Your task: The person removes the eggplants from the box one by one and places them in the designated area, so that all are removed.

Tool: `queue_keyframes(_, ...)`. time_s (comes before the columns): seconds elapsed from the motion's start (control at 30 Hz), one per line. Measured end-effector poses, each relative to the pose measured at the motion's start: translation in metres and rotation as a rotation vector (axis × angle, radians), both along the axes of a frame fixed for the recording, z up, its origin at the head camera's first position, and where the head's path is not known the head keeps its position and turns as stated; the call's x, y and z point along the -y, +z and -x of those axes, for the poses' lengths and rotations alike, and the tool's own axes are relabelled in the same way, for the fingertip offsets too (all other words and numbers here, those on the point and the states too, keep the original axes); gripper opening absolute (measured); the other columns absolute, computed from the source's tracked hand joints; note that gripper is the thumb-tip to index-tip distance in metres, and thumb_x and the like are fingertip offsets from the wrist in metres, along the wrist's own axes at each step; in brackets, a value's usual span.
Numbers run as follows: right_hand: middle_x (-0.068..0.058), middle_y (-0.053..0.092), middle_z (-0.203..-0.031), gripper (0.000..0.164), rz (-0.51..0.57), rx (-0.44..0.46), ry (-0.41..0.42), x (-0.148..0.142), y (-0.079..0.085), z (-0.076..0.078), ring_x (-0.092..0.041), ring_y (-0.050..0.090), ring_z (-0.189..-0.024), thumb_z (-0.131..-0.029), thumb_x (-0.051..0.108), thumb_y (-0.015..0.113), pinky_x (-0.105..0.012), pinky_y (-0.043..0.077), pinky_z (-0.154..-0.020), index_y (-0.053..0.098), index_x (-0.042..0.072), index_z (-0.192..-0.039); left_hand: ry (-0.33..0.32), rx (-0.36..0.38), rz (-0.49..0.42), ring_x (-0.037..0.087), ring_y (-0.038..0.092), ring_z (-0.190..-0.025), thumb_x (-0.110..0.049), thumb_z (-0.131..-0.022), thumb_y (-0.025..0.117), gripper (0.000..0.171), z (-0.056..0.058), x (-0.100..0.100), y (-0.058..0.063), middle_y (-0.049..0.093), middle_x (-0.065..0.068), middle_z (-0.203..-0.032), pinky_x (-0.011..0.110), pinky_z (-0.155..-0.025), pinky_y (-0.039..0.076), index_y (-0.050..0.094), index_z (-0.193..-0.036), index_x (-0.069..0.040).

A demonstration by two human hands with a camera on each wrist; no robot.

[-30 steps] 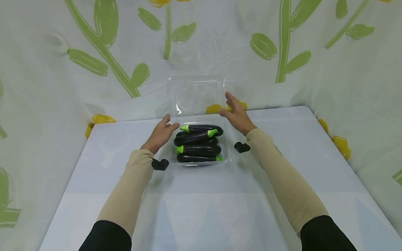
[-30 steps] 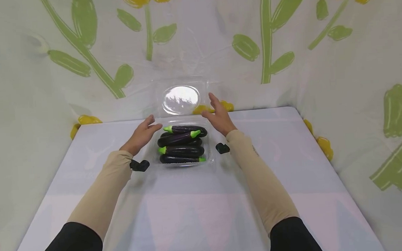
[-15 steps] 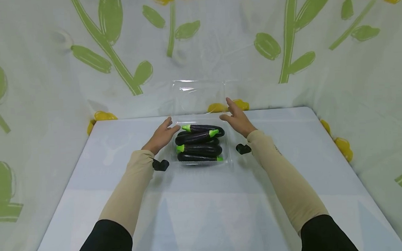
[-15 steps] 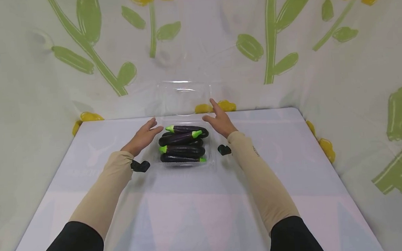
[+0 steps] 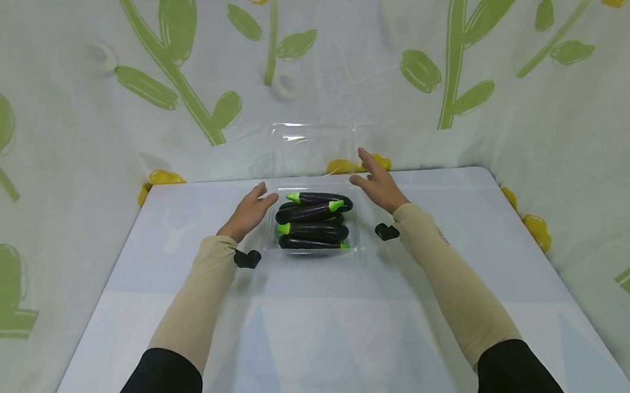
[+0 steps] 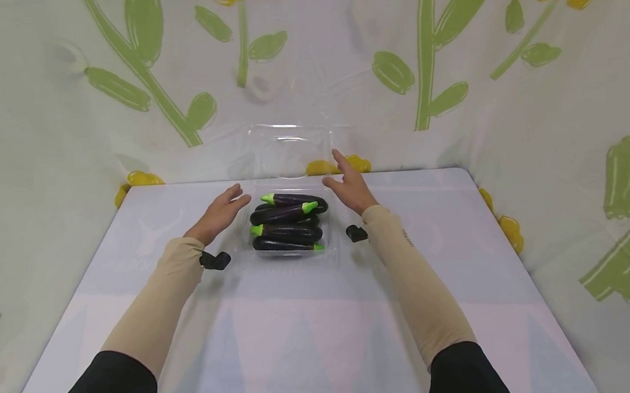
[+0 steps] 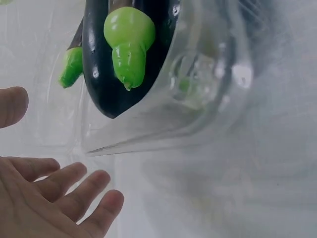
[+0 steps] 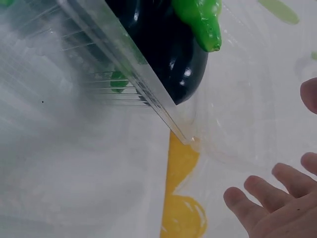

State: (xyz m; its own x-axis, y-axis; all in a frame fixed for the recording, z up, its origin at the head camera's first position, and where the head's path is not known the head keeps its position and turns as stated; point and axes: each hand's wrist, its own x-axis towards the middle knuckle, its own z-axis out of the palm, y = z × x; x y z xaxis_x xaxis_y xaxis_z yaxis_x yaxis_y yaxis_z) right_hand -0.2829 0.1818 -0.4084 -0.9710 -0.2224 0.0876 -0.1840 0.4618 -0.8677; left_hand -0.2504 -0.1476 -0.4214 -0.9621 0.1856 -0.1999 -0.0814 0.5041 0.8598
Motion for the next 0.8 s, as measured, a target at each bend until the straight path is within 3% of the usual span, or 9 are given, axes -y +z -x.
queue_keyframes(0.1,0.006,0.022,-0.167,0.074,-0.021,-0.028,0.007,-0.003,0.002,-0.002,-0.024,0.027,-0.15,-0.102,0.032,0.059,-0.046,0.027,-0.12,0.019,0.023,-0.164,-0.031,-0.035,0.056,0.034,0.024,-0.151,-0.049,-0.106,0.047,0.079,-0.005,-0.001,0.002,0.019,0.011,-0.168,0.053,-0.12,0.026,0.009,-0.164,-0.011)
queue_keyframes(0.23,0.004,0.023,-0.167,0.074,-0.068,-0.063,0.025,-0.005,0.004,-0.005,-0.025,0.028,-0.15,-0.102,0.03,0.06,-0.048,0.028,-0.12,0.02,0.025,-0.164,-0.079,-0.139,0.161,0.037,0.02,-0.152,-0.049,-0.106,0.046,0.08,-0.015,-0.001,0.006,0.017,0.016,-0.167,0.054,-0.121,0.02,0.009,-0.163,-0.007)
queue_keyframes(0.43,0.004,0.021,-0.167,0.075,-0.126,-0.111,0.079,-0.006,0.006,-0.01,-0.028,0.028,-0.15,-0.102,0.023,0.062,-0.049,0.028,-0.12,0.021,0.022,-0.164,-0.084,-0.273,0.318,0.038,0.017,-0.153,-0.051,-0.105,0.048,0.084,-0.035,0.01,0.006,0.017,0.021,-0.166,0.055,-0.122,0.018,0.012,-0.162,-0.001)
queue_keyframes(0.67,0.001,0.024,-0.167,0.077,-0.164,-0.128,0.159,-0.014,0.011,-0.024,-0.027,0.029,-0.15,-0.102,0.024,0.064,-0.05,0.03,-0.119,0.019,0.021,-0.164,-0.1,-0.402,0.496,0.045,0.03,-0.146,-0.049,-0.104,0.052,0.083,-0.066,0.026,-0.011,0.029,0.027,-0.161,0.057,-0.118,0.026,0.02,-0.158,0.006)
queue_keyframes(0.8,-0.005,0.031,-0.164,0.076,-0.235,-0.152,0.169,-0.017,0.015,-0.035,-0.029,0.033,-0.148,-0.101,0.025,0.065,-0.053,0.031,-0.118,0.021,0.019,-0.163,-0.094,-0.45,0.522,0.045,0.034,-0.144,-0.052,-0.102,0.054,0.086,-0.078,0.027,-0.016,0.032,0.027,-0.159,0.057,-0.117,0.028,0.024,-0.157,0.007)
